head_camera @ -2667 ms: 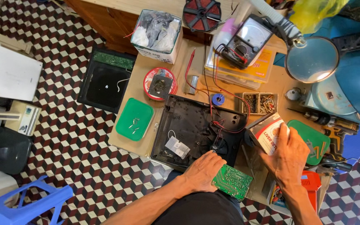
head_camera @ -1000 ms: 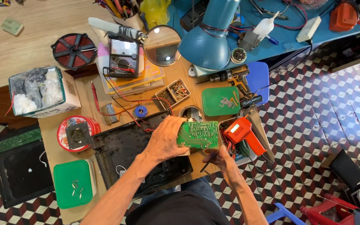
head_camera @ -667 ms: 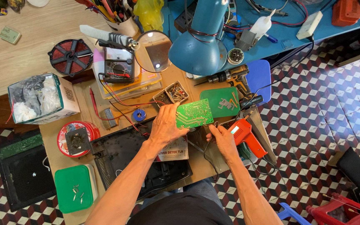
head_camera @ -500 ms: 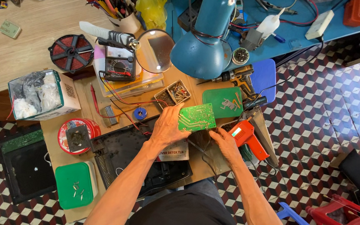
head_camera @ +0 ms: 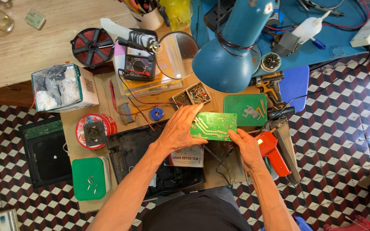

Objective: The person uses a heat gun and a wooden stick to apply heat to a green circuit board on a cluttered workbench. They repeatedly flip the board, aim the heat gun at specific areas, and use the stick to manipulate components while the board is heated.

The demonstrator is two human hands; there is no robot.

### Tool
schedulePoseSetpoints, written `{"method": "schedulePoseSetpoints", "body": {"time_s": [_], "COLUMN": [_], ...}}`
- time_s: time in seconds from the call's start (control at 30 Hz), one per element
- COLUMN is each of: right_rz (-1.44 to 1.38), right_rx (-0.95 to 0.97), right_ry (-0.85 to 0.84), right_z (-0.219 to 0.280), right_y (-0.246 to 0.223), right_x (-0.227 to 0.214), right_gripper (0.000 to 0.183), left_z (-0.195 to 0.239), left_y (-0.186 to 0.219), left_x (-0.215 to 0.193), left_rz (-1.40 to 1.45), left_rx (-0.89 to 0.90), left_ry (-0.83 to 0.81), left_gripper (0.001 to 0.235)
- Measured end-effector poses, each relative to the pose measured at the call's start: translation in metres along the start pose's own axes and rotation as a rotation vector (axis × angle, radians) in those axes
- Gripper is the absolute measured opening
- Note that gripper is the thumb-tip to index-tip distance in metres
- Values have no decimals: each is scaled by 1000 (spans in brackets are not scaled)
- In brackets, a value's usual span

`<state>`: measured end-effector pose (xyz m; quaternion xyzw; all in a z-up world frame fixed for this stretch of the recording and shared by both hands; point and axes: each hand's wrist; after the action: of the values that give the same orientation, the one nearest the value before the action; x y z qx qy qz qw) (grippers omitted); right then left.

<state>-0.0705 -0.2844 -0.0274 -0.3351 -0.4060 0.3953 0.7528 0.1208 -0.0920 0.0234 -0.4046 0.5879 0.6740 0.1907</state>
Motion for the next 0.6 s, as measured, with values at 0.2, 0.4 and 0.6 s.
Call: {"method": "schedulePoseSetpoints", "body": {"time_s": [0.2,0.4,0.6], "right_rz": [-83,-160,-179], "right_rx": [-64,-40,-93], "right_ry": [63,51,59], "right_z": [16,19,22], "right_y": [6,7,7], "right_x": [3,12,22], "right_gripper": [32,33,33], "left_z": [29,40,38], "left_y": [17,28,31], "left_x": [29,53,51], "left_rz": [1070,1834,1796], "left_rx": [-569,-427,-365], "left_ry": [383,440,440], "left_gripper": [78,53,41]}}
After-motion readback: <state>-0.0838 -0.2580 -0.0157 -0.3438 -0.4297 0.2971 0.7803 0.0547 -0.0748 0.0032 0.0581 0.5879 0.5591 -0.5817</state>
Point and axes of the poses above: each hand's wrist, its own z-axis away from the middle knuckle, its own x-axis out of the palm, y = z × x, and after that the axes turned 15 degrees about -y, right-handed
